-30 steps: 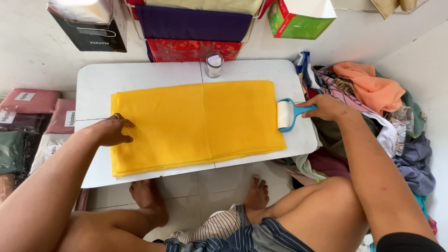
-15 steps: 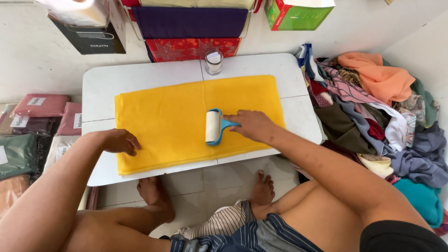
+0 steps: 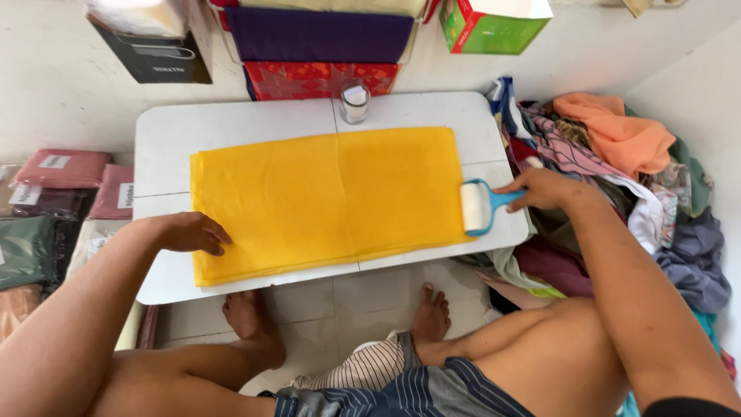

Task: A person uses a lint roller to clean a yellow fabric item on a small table and then folds it.

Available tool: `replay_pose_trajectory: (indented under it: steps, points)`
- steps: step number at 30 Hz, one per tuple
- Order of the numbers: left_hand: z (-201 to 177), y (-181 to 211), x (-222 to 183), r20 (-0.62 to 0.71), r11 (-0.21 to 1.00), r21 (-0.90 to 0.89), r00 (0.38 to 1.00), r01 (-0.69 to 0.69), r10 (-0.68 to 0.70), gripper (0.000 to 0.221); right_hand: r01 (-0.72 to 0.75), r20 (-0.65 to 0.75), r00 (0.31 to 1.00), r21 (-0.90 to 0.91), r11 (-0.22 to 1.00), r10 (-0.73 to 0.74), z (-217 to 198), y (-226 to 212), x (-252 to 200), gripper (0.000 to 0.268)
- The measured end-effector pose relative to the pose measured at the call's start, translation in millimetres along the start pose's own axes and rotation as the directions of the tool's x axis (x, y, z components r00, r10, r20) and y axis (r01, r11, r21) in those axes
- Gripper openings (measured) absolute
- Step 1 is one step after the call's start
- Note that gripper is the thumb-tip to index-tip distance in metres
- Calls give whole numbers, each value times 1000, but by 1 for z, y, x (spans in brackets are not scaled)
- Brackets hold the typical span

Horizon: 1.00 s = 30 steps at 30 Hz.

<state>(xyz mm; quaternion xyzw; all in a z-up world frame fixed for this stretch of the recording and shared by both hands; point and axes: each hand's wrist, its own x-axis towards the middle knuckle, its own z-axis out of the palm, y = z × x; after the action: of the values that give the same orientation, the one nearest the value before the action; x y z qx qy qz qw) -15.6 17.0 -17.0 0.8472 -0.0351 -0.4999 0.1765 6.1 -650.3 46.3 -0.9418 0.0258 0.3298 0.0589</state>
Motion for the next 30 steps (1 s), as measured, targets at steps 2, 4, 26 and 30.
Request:
replay_pose_trajectory:
  steps: [2,4,26,30]
  points:
    - [0,0,-4,22,1000,-16,1000,3,-2,41,-3,-49,999,-13,1000,3,-6,-10,-11,44]
    - [7,-5,-1,61,999,-36,998,8,-5,40,-11,-82,997,-26,1000,9,-6,-33,-30,43]
    - [20,-6,-13,174,979,-49,967,198,-187,42,272,-16,962,-13,962,-273,39,-62,-46,50]
    - [18,2,-23,163,977,35,963,210,-213,38,22,61,998,-21,1000,-21,23,-10,-53,53]
